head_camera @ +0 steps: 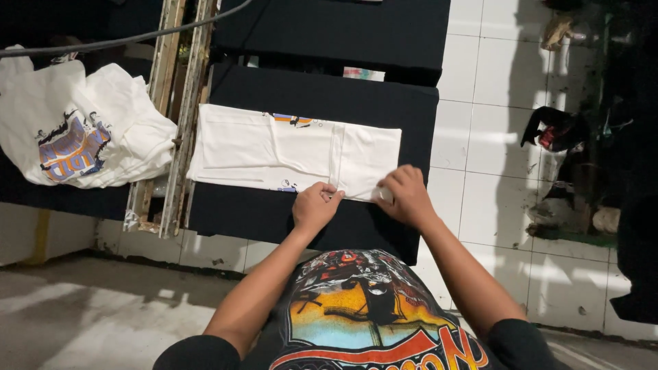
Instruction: Folding printed t-shirts on a screen printing station platen.
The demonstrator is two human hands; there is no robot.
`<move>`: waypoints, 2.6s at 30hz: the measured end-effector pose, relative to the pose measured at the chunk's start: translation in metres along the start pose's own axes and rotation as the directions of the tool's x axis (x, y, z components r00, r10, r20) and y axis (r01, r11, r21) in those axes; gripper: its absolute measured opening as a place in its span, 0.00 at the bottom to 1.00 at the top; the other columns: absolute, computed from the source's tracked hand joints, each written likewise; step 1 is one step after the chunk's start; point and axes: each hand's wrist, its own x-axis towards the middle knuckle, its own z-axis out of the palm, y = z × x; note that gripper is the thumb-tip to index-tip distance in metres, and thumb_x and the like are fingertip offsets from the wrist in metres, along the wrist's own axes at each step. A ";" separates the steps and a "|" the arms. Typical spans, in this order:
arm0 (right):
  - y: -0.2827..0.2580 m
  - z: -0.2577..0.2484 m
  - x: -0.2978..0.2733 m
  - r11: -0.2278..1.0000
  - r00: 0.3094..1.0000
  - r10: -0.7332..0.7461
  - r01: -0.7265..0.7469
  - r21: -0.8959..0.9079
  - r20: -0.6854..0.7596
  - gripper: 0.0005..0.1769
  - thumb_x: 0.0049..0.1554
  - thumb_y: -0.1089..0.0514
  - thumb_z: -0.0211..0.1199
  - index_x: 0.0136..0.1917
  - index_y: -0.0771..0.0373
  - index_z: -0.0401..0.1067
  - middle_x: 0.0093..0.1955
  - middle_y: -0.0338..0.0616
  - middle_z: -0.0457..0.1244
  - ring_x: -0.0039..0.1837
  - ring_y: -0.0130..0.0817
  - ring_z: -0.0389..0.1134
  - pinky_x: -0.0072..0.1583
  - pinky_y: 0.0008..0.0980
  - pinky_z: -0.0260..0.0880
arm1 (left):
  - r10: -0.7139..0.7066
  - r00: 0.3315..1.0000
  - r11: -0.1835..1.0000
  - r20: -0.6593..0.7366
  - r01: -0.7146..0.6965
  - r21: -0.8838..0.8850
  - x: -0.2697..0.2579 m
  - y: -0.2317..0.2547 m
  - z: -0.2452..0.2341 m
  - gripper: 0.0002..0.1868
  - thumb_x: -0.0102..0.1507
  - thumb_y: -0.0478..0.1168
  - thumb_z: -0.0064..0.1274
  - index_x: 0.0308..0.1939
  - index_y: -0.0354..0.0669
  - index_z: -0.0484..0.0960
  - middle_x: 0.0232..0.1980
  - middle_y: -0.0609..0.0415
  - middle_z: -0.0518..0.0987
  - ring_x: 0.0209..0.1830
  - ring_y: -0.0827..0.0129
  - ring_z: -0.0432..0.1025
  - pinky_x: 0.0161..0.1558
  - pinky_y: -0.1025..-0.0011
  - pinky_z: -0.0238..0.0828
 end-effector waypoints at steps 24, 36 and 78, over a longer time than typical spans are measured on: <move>-0.025 -0.018 -0.012 0.998 0.998 -0.055 0.056 -0.034 0.009 0.07 0.54 0.52 0.70 0.41 0.50 0.73 0.40 0.34 0.62 0.53 0.37 0.64 0.57 0.38 0.62 | -0.011 0.996 0.994 0.093 0.000 0.112 0.011 0.011 -0.011 0.15 0.60 0.54 0.54 0.43 0.53 0.83 0.40 0.54 0.85 0.51 0.51 0.79 0.51 0.56 0.76; 0.067 0.008 0.082 0.965 0.954 0.260 -0.262 0.006 -0.146 0.13 0.57 0.51 0.70 0.55 0.50 0.76 0.52 0.40 0.60 0.55 0.45 0.63 0.57 0.43 0.63 | 0.035 0.997 0.997 -0.069 -0.030 0.074 0.124 0.068 0.006 0.14 0.65 0.51 0.53 0.47 0.49 0.84 0.39 0.53 0.84 0.46 0.56 0.81 0.45 0.56 0.77; 0.066 -0.009 0.039 0.952 0.980 0.113 -0.060 -0.300 0.163 0.46 0.65 0.27 0.39 0.83 0.59 0.50 0.86 0.47 0.44 0.87 0.51 0.31 0.76 0.57 0.31 | 0.629 0.735 0.517 0.254 -0.640 0.569 0.058 0.030 0.041 0.49 0.68 0.67 0.27 0.81 0.33 0.45 0.85 0.38 0.39 0.85 0.47 0.30 0.75 0.34 0.22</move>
